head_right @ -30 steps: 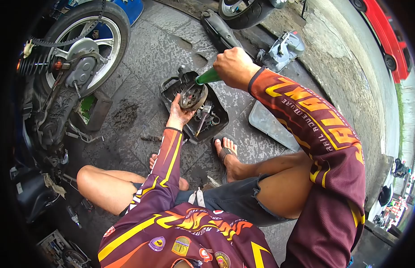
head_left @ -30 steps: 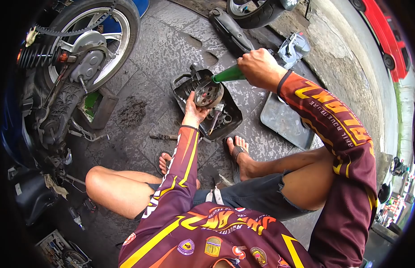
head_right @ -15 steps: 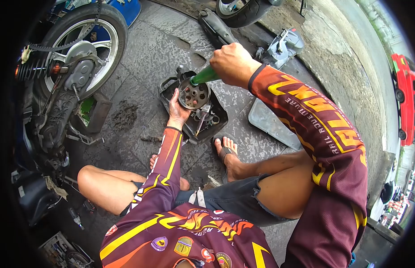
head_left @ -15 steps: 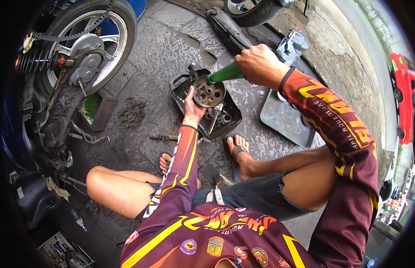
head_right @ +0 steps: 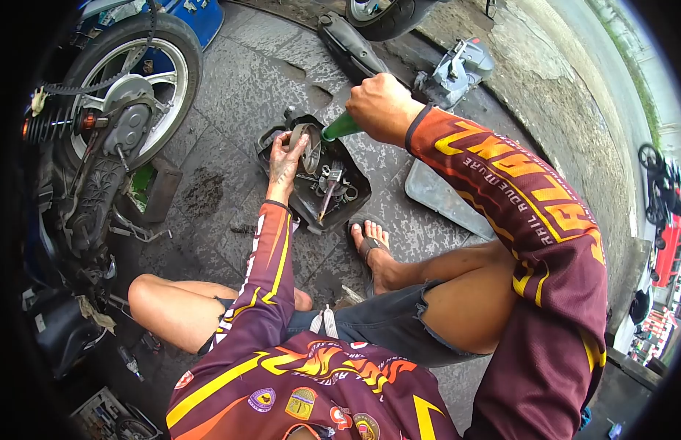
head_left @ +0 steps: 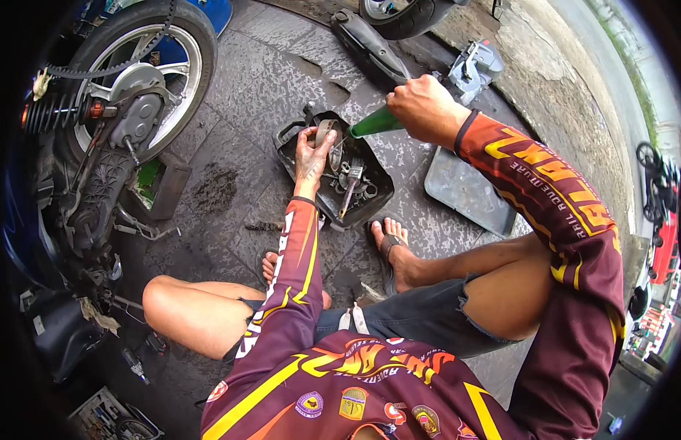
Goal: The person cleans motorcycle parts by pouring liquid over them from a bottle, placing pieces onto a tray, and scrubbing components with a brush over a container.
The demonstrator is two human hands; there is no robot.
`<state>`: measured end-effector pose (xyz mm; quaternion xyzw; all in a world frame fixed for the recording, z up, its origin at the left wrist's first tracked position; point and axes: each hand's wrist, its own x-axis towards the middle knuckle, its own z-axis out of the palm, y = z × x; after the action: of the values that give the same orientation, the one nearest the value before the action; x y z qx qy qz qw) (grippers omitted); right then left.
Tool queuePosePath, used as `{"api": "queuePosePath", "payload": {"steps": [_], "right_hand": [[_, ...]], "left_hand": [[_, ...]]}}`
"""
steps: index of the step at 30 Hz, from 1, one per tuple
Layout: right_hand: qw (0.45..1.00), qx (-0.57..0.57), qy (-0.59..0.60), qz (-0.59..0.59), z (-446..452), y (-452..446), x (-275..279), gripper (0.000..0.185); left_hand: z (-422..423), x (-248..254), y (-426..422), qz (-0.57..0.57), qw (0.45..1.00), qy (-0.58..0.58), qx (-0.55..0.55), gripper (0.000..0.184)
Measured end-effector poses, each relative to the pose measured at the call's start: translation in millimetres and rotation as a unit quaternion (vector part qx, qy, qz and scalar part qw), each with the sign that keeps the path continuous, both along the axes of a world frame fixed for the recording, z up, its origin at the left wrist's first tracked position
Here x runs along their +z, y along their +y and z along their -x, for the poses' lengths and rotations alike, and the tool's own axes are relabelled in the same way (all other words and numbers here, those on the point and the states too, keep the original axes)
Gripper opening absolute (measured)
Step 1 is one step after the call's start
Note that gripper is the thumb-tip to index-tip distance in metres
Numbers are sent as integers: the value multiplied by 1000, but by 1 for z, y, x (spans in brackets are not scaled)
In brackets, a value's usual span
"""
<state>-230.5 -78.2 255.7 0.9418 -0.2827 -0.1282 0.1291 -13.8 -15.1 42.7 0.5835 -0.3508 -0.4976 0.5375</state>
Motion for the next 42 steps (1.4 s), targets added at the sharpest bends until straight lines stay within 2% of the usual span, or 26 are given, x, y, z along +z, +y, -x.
{"api": "queuePosePath", "payload": {"steps": [1, 2, 4, 5, 8, 9, 10, 12, 13, 14, 16, 17, 20, 22, 28, 30, 34, 37, 42], "right_hand": [[1000, -2, -1, -1, 0, 0, 0, 9], [1000, -6, -1, 9, 0, -1, 0, 9], [1000, -13, -1, 18, 2, -3, -1, 9], [1000, -16, -1, 18, 2, -3, -1, 9], [1000, -22, -2, 17, 2, -3, -1, 7], [999, -12, -17, 35, 3, -5, -6, 7], [998, -3, -34, 52, 4, -6, -9, 9], [997, -4, -53, 48, 5, -7, -11, 10], [998, 3, -50, 39, 5, -6, -8, 8], [998, 12, -46, 32, 4, -5, -5, 7], [998, 3, -57, 38, 4, -2, -2, 8], [996, 11, -72, 43, 5, -1, 1, 8], [995, 9, -83, 49, 8, -1, 5, 8], [995, 9, -84, 59, 12, 1, 7, 9], [996, -13, -71, 57, 25, 4, 10, 6], [997, -23, -56, 47, 27, 4, 6, 6], [998, -49, -22, 22, 30, 7, 10, 9], [998, -60, -4, 0, 34, 12, 9, 12], [998, -67, 0, 19, 31, 15, 10, 11]], "left_hand": [[1, 2, 1, -36, 999, -17, 14, 63], [1, 3, 1, -38, 999, -18, 11, 63], [-4, -5, -1, -132, 984, -119, 10, 72], [-6, -9, 0, -142, 978, -149, 15, 78], [-19, -35, -6, -171, 970, -173, -27, 72], [-16, -18, -4, -173, 962, -204, -43, 89], [-16, -9, -6, -174, 961, -209, -47, 89], [-20, 3, -16, -217, 919, -309, -113, 92], [-25, 2, -25, -229, 908, -319, -147, 93], [-30, 1, -32, -244, 902, -311, -172, 91], [-29, 19, -44, -260, 875, -366, -179, 87], [-27, 30, -49, -265, 855, -395, -207, 78], [-12, 56, -61, -253, 815, -462, -244, 80], [-5, 60, -69, -232, 794, -494, -269, 73], [16, 86, -74, -209, 766, -560, -238, 62], [14, 87, -71, -201, 772, -554, -238, 61], [6, 84, -67, -132, 785, -561, -226, 70], [7, 82, -55, -77, 829, -521, -186, 56], [8, 77, -45, 24, 818, -505, -273, 50]]}}
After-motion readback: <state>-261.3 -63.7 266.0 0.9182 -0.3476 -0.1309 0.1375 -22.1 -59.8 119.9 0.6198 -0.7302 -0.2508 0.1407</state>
